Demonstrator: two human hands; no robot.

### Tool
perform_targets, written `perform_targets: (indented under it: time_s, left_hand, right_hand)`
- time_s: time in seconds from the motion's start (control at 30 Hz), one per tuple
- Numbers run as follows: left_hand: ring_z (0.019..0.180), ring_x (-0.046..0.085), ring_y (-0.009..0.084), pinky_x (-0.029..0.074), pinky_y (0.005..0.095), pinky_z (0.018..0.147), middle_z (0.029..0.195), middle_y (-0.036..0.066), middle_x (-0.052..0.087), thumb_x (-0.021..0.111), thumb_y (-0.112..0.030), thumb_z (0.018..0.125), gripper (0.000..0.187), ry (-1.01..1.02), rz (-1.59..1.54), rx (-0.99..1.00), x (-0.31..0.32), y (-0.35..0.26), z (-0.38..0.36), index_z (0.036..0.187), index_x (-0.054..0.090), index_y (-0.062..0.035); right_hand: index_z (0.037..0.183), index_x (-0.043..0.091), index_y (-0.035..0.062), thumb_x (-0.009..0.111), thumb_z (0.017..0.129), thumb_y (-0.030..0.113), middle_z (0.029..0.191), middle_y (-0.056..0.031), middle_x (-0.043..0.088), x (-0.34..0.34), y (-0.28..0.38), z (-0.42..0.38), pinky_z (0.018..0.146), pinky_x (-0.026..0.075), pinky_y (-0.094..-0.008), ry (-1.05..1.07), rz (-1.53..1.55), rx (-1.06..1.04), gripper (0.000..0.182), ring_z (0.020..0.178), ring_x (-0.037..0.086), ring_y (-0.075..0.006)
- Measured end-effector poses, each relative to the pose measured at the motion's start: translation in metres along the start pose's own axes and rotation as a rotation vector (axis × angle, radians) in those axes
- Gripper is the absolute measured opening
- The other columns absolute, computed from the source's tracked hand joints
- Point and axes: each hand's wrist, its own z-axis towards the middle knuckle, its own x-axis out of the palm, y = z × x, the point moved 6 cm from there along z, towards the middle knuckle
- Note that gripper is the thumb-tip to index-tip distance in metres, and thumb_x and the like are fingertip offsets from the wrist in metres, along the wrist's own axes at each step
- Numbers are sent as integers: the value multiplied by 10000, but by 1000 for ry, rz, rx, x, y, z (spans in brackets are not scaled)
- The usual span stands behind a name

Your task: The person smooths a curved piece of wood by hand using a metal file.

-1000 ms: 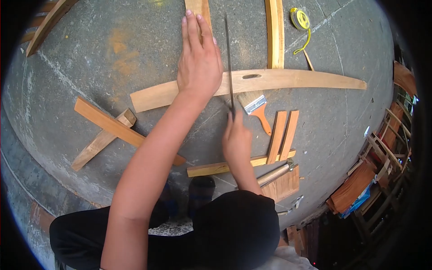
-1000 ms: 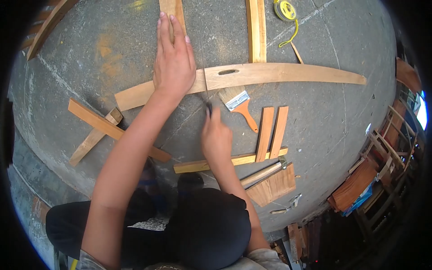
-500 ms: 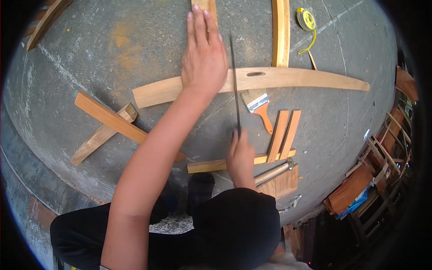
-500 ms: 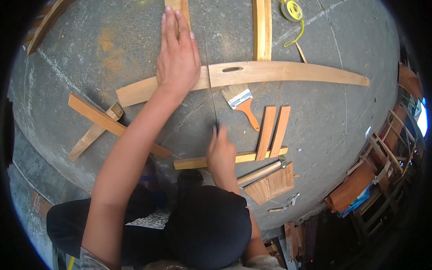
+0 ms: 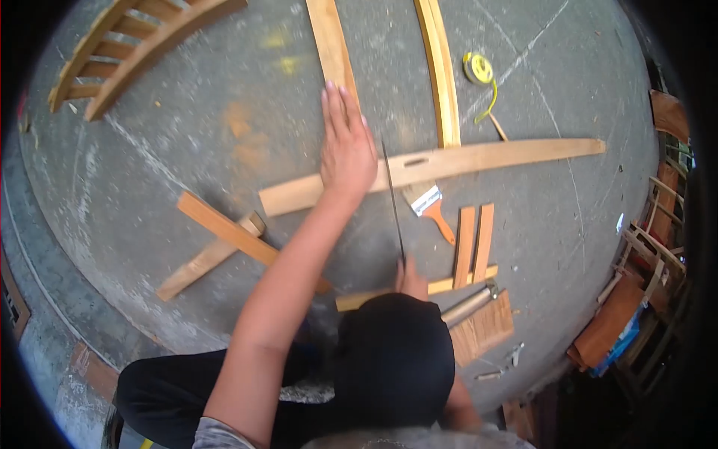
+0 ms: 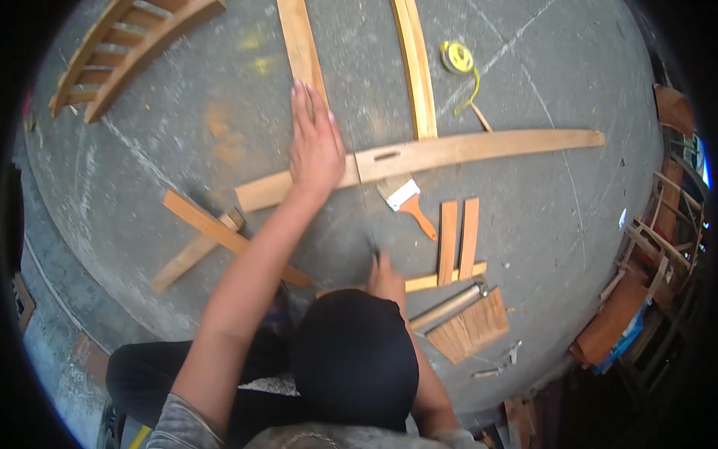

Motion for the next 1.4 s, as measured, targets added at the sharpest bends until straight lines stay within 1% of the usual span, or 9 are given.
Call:
perform_targets:
  time_s: [0.23,0.37,0.47,0.63,0.8,0.9,1.17,1.27,1.4]
  left_hand:
    - [1596,222,466,479,488,1179,1755,293,31,391,-205,1130,662,100,-56,-86,-12,-3,2,1660,121,85]
    - [1601,214,462,489,478,1176,1750,308,51,385,-212,1130,654,41,33,-32,0,5,7,1657,143,90]
    - [1615,188,444,469,465,1201,1749,307,77,378,-205,1128,649,64,15,-24,0,1,-5,1657,150,94]
    - [1622,168,438,476,465,1197,1751,300,84,374,-201,1126,656,40,62,-3,-1,1,3,1672,131,70]
    - [1624,156,439,484,460,1192,1755,292,83,358,-218,1138,658,16,35,-3,0,1,-5,1692,98,24]
    - [1625,153,440,489,458,1186,1756,289,87,350,-234,1145,656,95,2,-49,-4,1,10,1701,91,-1]
    - [1624,175,432,352,481,1280,1766,263,96,347,-268,1153,660,50,67,-14,0,-1,1,1713,80,-45]
    - [1623,190,421,372,481,1266,1766,259,100,384,-314,1148,692,32,92,-18,8,4,1,1713,87,-46]
    - [1622,200,410,375,495,1260,1773,242,89,434,-410,1133,761,337,45,-94,-36,-11,-8,1711,99,-46]
  right_hand:
    - [1226,570,-27,498,1133,265,790,-310,690,-24,52,36,657,529,-623,115,-17,38,315,753,669,-547]
    - [1269,567,-14,500,1134,240,942,-364,696,-9,-4,-19,730,557,-577,26,8,-2,295,918,683,-547]
    - [1315,561,27,511,1132,247,1003,-369,701,-29,79,78,768,558,-566,233,-2,56,291,975,688,-536]
    - [1212,567,19,510,1131,237,834,-363,665,-10,-5,-20,655,503,-621,72,-23,31,240,808,655,-559]
    - [1258,574,47,497,1135,295,925,-375,673,-24,58,50,700,497,-628,191,31,103,288,874,652,-571]
    - [1167,556,25,529,1120,279,841,-376,652,-25,24,-4,738,482,-672,177,-10,273,260,850,643,-582]
    - [1403,573,107,583,1052,363,1296,-248,563,-19,-119,-185,1008,422,-596,156,-221,163,435,1208,556,-461]
    - [1491,580,137,603,1026,394,1467,-200,530,-39,-135,-138,1109,400,-568,-146,-469,-46,532,1342,524,-416]
    - [1542,508,111,701,959,172,1498,-262,468,-132,-13,22,1179,324,-608,-355,-267,-201,617,1426,407,-474]
